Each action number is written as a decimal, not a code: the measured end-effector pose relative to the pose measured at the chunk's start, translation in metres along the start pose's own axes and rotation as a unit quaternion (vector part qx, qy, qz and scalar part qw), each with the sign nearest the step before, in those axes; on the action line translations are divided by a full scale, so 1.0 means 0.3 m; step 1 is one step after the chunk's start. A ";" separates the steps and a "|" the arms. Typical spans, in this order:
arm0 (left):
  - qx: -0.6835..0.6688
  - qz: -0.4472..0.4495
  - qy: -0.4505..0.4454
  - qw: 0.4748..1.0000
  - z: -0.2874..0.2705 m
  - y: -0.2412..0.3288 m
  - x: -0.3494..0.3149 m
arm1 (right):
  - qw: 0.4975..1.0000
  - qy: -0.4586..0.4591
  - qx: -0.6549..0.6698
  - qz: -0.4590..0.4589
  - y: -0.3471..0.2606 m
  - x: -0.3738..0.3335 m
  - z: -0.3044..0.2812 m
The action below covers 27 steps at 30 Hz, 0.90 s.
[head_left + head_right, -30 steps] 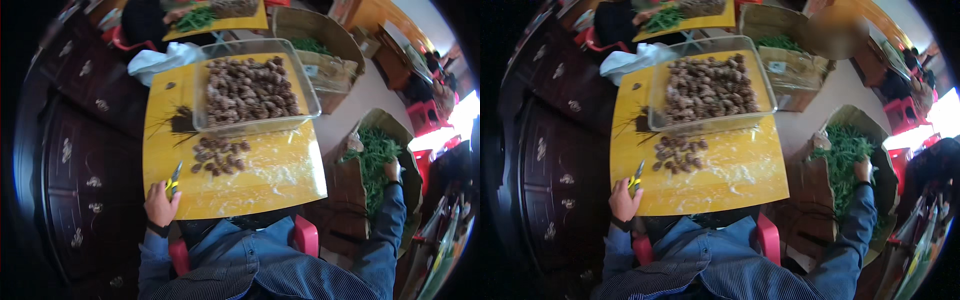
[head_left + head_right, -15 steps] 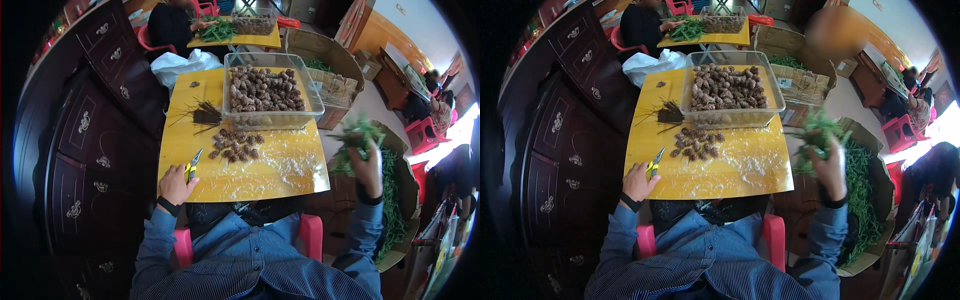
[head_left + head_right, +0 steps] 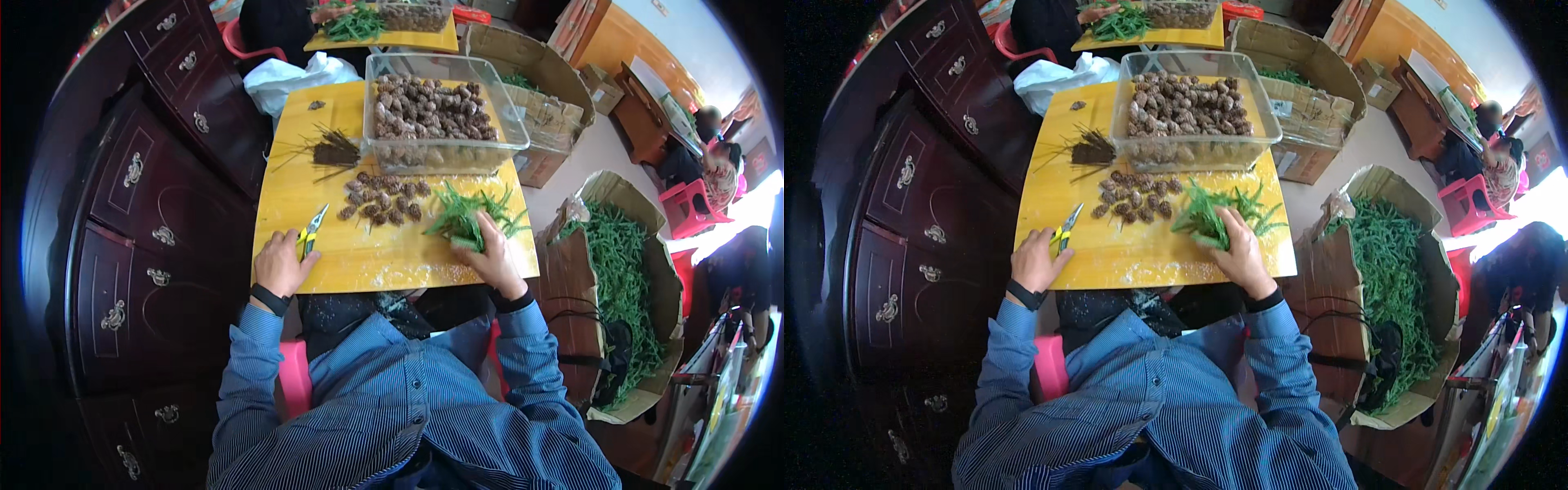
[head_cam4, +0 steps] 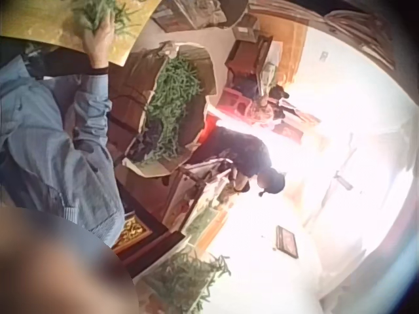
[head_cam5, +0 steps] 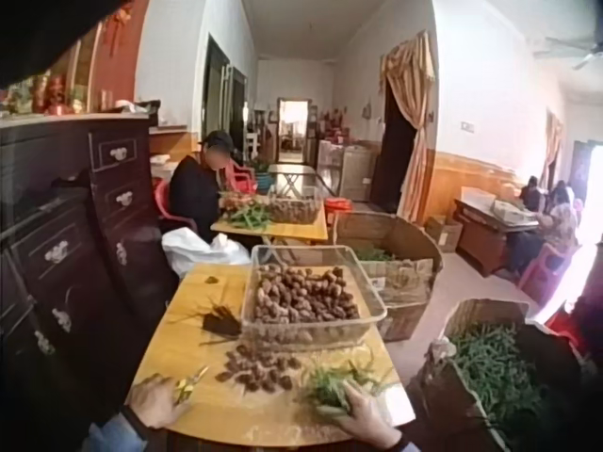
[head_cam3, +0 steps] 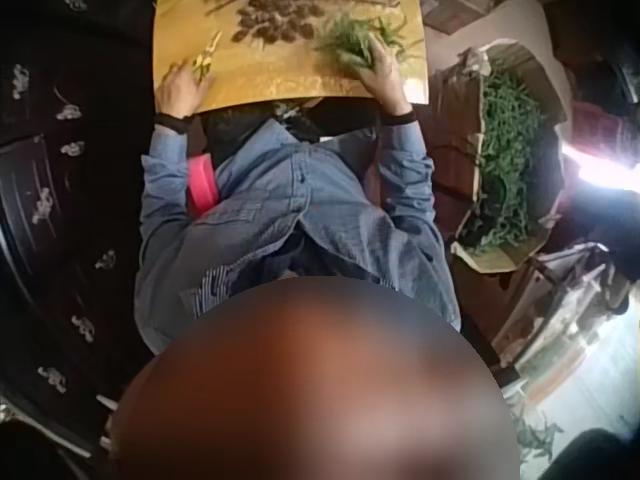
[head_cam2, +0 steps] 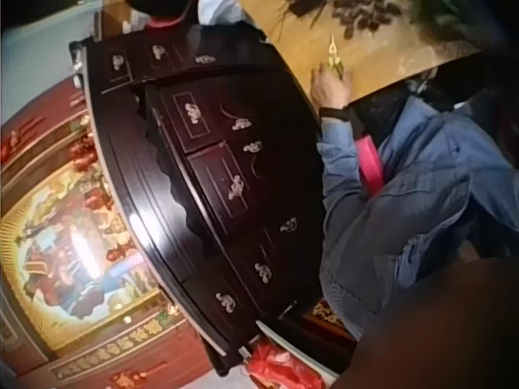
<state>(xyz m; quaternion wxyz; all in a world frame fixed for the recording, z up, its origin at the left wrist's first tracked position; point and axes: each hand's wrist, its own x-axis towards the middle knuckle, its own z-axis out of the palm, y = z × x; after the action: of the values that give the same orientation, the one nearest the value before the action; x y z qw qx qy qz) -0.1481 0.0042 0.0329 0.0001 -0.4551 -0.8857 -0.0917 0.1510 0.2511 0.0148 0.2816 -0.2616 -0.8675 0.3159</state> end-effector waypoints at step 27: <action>0.034 -0.028 0.022 0.999 0.018 0.008 -0.063 | 0.973 0.214 0.066 -0.046 -0.175 0.054 -0.154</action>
<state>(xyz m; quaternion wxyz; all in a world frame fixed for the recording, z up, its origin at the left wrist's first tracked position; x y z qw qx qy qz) -0.1347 -0.0089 0.0263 0.0327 -0.4277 -0.9005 -0.0716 0.1554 0.2449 0.0861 0.4918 -0.2641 -0.7752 0.2959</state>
